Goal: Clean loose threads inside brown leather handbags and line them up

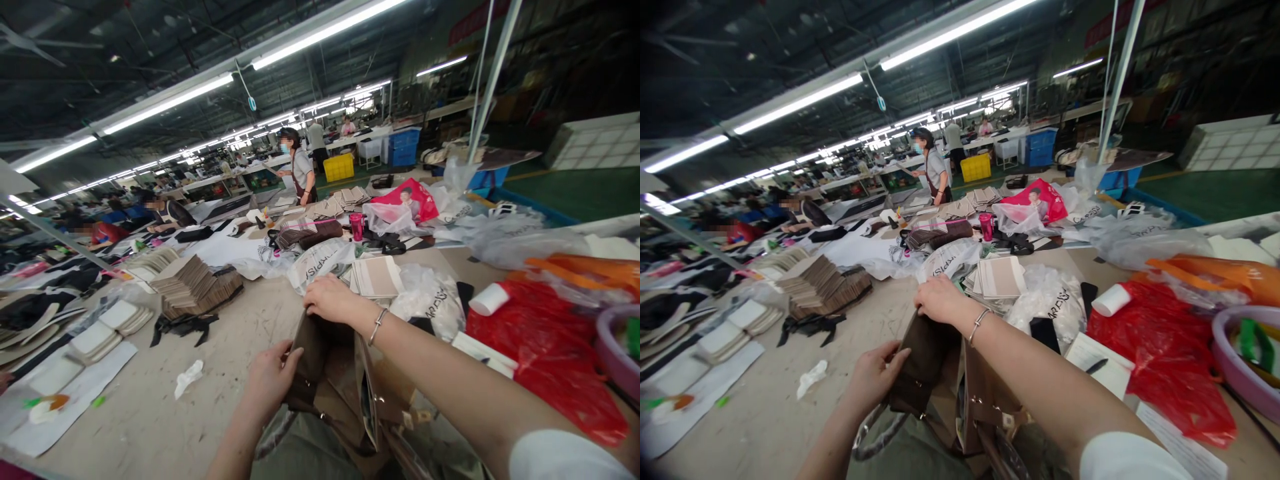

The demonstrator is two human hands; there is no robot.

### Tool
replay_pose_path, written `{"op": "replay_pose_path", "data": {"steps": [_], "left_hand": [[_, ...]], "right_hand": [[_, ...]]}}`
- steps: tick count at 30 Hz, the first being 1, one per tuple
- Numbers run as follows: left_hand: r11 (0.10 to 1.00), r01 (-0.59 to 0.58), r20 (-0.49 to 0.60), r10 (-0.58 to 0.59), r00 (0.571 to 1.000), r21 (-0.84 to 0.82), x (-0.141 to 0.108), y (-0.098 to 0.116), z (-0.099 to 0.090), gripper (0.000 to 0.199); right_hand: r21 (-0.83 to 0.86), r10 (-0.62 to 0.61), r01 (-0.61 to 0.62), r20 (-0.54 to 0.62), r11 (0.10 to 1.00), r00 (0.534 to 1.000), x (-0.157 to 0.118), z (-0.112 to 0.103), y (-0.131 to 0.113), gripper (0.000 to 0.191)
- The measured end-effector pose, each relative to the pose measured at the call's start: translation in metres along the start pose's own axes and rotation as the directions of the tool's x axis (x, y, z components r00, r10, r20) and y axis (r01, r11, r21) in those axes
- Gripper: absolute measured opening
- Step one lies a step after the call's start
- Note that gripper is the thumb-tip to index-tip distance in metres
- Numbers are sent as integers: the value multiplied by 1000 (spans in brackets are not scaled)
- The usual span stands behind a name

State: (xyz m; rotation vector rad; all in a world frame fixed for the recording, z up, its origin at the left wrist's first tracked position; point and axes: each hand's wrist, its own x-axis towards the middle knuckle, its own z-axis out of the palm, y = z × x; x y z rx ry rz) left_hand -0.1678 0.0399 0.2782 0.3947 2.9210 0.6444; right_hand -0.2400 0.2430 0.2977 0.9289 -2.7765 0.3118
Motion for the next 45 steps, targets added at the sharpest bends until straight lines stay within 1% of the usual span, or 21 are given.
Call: {"op": "replay_pose_path", "data": {"steps": [1,3,5,6,8,11,12,15,20,23,25,28,30,32,34,35,37,38,40,42,45], "left_hand": [[998,9,30,-7,1000,-58,-1,0,-3,35],[990,36,63,-27,998,-140,0,2,-8,57],[990,59,32,-55,998,-129,5,8,-12,73],[994,61,3,-61,998,-90,9,12,-14,75],[998,46,-38,-45,998,31,21,20,-15,65],[974,10,-33,-3,999,225,39,28,-13,35],[964,1,-29,8,1000,267,44,29,-11,29],[947,-4,-45,20,999,322,51,27,-7,29],[934,30,-89,1,996,355,49,25,-3,29],[954,28,-84,-3,996,297,48,24,-7,27],[988,13,-28,-8,1000,154,50,23,-10,24],[999,-2,33,4,999,-50,56,21,-12,34],[998,-25,14,26,1000,-66,61,22,-10,26],[998,-51,-16,50,999,-22,65,24,-7,22],[998,-46,-55,48,997,32,67,27,-4,21],[998,-37,-79,41,996,59,67,27,-2,20],[995,-5,-113,17,993,102,68,28,-1,18],[993,9,-116,4,993,114,69,28,0,18],[994,18,-103,-6,995,112,70,29,2,19],[997,-5,-94,13,995,78,71,29,3,24],[998,-63,-107,66,992,31,71,31,6,37]], "right_hand": [[-6,0,0,0,1000,1000,0,0,0,11],[-16,-3,3,-2,1000,1000,1,0,1,11],[-24,-6,6,-6,1000,1000,1,1,1,12],[-29,-8,8,-9,1000,1000,2,1,1,12],[-36,-13,13,-16,999,1000,3,1,1,13],[-43,-13,12,-26,999,1000,4,1,0,13],[-43,-12,11,-26,999,1000,3,0,0,13],[-36,-6,5,-28,999,1000,2,-1,0,13],[-30,-3,2,-22,1000,1000,1,-4,-2,14],[-37,-3,3,-19,999,1000,2,-5,-4,13],[-32,-6,6,-18,999,1000,4,-5,-5,13],[-20,-5,4,-12,1000,1000,6,-1,-6,13],[15,24,-24,12,1000,1000,7,1,-4,14],[131,77,-86,75,988,994,3,-1,1,18],[332,132,-160,105,930,986,-6,-8,8,27],[431,161,-177,74,885,984,-13,-13,12,33],[568,235,-154,-72,808,969,-32,-24,15,46],[594,273,-132,-155,793,949,-45,-29,13,51],[599,351,-144,-245,788,904,-72,-33,2,58],[563,404,-219,-226,797,887,-100,-30,-18,70],[534,500,-352,-157,768,852,-142,-13,-54,84]]}}
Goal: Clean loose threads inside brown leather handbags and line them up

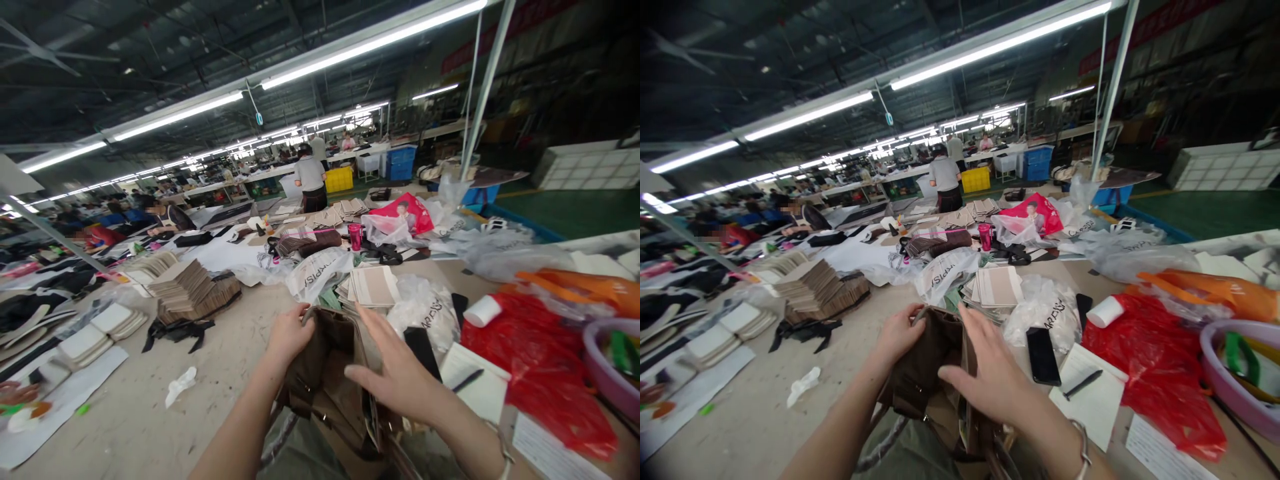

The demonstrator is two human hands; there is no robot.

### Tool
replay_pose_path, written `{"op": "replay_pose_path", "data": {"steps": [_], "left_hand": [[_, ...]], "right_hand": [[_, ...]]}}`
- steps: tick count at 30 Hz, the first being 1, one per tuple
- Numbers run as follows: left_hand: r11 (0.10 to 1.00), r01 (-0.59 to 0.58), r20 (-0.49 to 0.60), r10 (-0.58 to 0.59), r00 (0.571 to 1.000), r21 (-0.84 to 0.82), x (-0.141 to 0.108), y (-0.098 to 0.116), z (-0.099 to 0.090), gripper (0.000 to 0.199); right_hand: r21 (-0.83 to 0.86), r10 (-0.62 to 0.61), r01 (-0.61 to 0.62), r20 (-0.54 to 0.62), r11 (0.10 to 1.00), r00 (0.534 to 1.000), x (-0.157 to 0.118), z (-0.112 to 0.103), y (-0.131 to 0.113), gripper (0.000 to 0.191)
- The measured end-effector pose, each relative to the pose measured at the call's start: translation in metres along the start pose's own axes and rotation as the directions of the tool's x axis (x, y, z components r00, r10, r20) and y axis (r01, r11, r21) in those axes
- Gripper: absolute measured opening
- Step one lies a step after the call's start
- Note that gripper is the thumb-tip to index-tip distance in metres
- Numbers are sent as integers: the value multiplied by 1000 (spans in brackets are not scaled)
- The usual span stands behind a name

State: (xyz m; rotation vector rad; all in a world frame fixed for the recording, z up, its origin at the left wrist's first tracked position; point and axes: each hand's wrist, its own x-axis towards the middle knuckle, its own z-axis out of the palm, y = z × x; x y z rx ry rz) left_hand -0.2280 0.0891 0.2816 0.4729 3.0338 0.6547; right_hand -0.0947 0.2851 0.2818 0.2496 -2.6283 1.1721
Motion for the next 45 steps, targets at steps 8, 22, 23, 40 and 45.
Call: {"op": "replay_pose_path", "data": {"steps": [8,22,23,40,45], "left_hand": [[1000,-25,2,25,1000,18,-1,2,-1,34],[981,21,-78,-6,997,190,-7,6,0,29],[979,16,-78,0,997,202,-7,7,0,29],[949,-205,57,197,979,240,17,-6,-9,26],[922,-322,81,312,947,213,29,-12,-5,29]], "right_hand": [[-67,143,-135,139,989,980,-85,20,0,103],[-243,71,-65,16,968,997,-108,55,-11,100],[-258,79,-74,10,963,997,-108,56,-11,99],[-314,274,-286,-81,906,958,-109,58,-8,97],[-320,317,-348,-147,881,937,-108,56,-10,97]]}}
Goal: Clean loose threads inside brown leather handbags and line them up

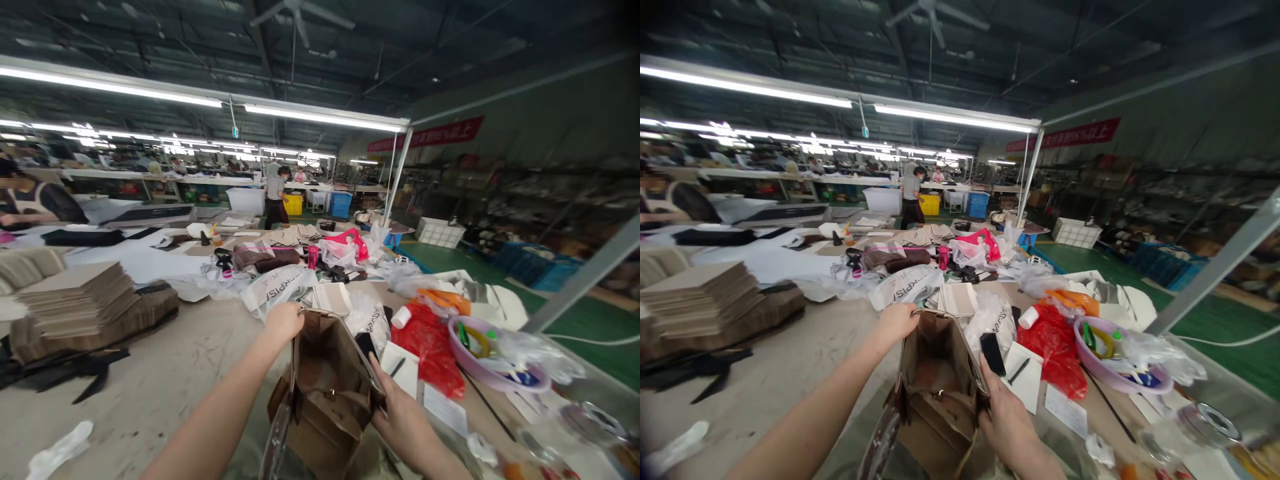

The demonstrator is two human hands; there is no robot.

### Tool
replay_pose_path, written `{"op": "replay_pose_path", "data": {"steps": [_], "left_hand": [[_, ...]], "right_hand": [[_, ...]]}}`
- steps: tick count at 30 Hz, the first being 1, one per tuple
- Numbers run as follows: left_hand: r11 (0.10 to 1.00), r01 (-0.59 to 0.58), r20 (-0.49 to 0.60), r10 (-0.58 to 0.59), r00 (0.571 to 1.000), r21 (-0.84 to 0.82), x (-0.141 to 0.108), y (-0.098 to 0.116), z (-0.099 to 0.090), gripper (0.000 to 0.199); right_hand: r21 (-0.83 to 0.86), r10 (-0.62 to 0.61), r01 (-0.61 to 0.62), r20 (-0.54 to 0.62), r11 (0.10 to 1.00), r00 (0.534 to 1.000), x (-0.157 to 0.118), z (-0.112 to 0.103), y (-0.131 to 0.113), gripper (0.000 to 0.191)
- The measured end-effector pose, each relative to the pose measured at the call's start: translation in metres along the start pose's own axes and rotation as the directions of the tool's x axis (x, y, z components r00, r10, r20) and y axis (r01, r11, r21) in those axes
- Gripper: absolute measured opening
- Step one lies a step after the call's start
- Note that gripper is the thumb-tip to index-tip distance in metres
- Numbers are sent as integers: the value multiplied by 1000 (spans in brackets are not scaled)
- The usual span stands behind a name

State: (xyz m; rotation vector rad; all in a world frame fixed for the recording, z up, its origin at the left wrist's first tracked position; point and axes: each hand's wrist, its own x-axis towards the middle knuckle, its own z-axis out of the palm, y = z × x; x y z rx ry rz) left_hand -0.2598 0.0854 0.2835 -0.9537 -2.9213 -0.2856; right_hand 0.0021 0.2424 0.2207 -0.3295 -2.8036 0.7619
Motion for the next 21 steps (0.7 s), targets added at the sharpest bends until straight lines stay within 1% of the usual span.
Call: {"op": "replay_pose_path", "data": {"steps": [3,6,10,14,16,18,19,21], "left_hand": [[1000,-3,-2,3,1000,8,1,-7,2,35],[1000,-1,19,1,1000,1,-1,-10,2,36],[1000,18,31,-18,999,14,-2,-5,1,34],[999,48,47,-48,998,-3,2,2,-2,32],[999,40,86,-39,996,-12,4,3,-8,26],[1000,5,139,-2,990,-18,2,3,-16,16],[999,1,183,6,983,-39,-1,3,-20,13],[991,57,293,-19,956,-123,-9,3,-28,12]], "right_hand": [[-6,-6,6,-5,1000,1000,3,-3,-3,97],[-5,0,0,-8,1000,1000,7,-4,-3,96],[51,9,-9,-4,999,1000,11,-6,3,94],[136,23,-24,9,990,1000,19,-12,18,93],[184,-8,8,2,983,1000,24,-18,26,90],[251,-73,74,-14,965,997,31,-26,34,84],[292,-111,111,-16,950,994,35,-31,37,81],[389,-188,171,5,905,982,44,-40,45,76]]}}
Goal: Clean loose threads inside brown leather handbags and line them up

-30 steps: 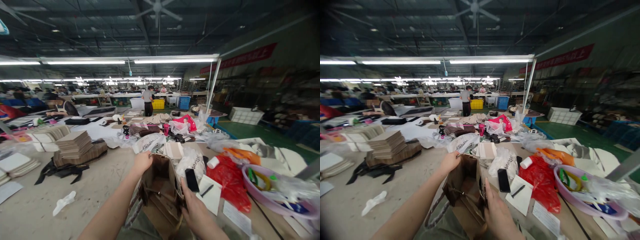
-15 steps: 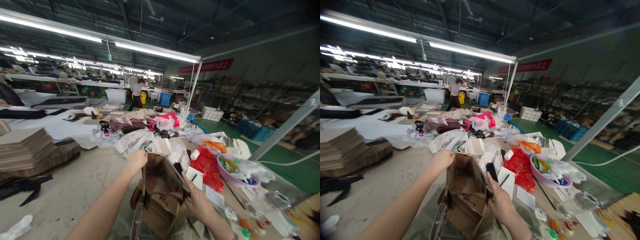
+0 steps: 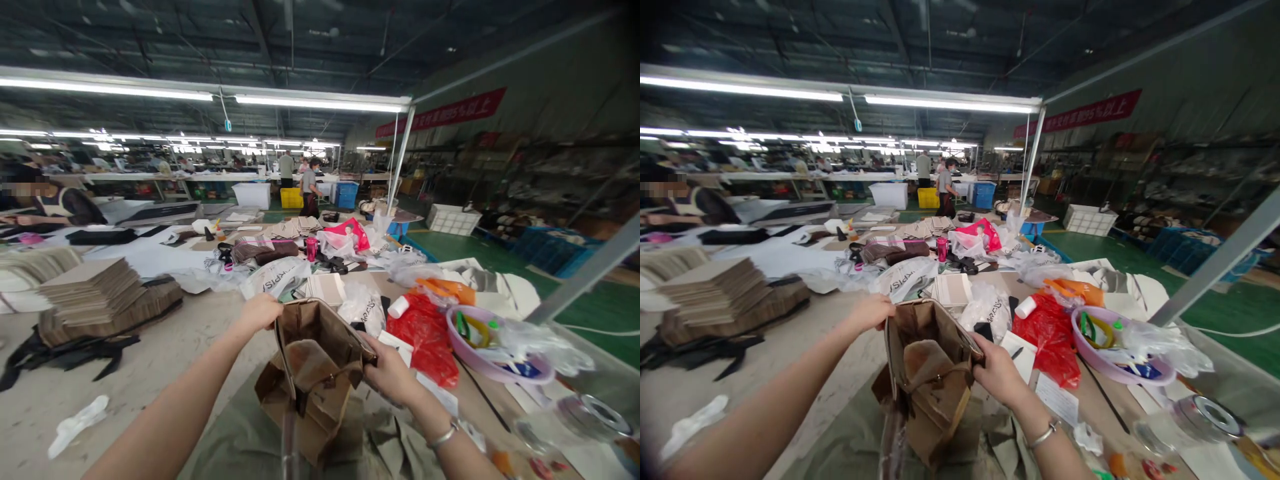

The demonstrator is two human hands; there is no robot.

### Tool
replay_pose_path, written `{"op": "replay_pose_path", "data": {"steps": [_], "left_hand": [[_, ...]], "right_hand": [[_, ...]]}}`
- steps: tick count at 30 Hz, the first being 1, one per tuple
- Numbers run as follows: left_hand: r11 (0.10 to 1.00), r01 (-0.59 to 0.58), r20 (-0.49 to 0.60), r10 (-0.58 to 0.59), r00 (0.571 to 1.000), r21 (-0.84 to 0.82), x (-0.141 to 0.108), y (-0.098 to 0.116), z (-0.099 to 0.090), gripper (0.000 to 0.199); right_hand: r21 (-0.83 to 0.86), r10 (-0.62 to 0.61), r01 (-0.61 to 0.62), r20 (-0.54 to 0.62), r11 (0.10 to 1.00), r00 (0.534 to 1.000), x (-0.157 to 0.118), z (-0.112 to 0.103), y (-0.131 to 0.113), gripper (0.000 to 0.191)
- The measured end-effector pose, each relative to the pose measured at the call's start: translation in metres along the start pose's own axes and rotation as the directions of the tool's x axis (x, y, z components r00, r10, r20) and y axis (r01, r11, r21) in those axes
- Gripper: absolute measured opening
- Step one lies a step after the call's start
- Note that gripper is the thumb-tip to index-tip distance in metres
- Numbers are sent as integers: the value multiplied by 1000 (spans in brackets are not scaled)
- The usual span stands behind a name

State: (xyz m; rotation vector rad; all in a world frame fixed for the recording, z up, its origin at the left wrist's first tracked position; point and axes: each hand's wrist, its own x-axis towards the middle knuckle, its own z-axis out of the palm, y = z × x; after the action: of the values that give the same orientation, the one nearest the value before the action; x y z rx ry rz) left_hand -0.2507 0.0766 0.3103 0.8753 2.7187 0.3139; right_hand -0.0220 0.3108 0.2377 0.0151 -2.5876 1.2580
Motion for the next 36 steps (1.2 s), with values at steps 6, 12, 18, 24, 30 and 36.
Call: {"op": "replay_pose_path", "data": {"steps": [6,12,18,24,30,36], "left_hand": [[854,303,408,-119,905,-424,-33,-1,-5,39],[964,122,-5,-127,992,-236,-48,4,-16,62],[931,-362,-207,362,909,38,-33,51,7,69],[836,-546,-130,548,826,54,0,66,39,33],[808,-588,-222,581,783,43,12,55,42,33],[871,-453,-343,492,800,191,-4,57,31,29]], "right_hand": [[176,-49,23,144,984,988,25,-15,29,70],[191,-134,95,204,977,970,41,-16,41,73],[171,-180,143,225,975,958,56,-19,36,77],[113,-234,214,202,970,951,54,-30,42,75],[-56,-215,220,92,974,972,39,-37,19,71],[-225,-140,122,-64,967,988,47,-8,7,38]]}}
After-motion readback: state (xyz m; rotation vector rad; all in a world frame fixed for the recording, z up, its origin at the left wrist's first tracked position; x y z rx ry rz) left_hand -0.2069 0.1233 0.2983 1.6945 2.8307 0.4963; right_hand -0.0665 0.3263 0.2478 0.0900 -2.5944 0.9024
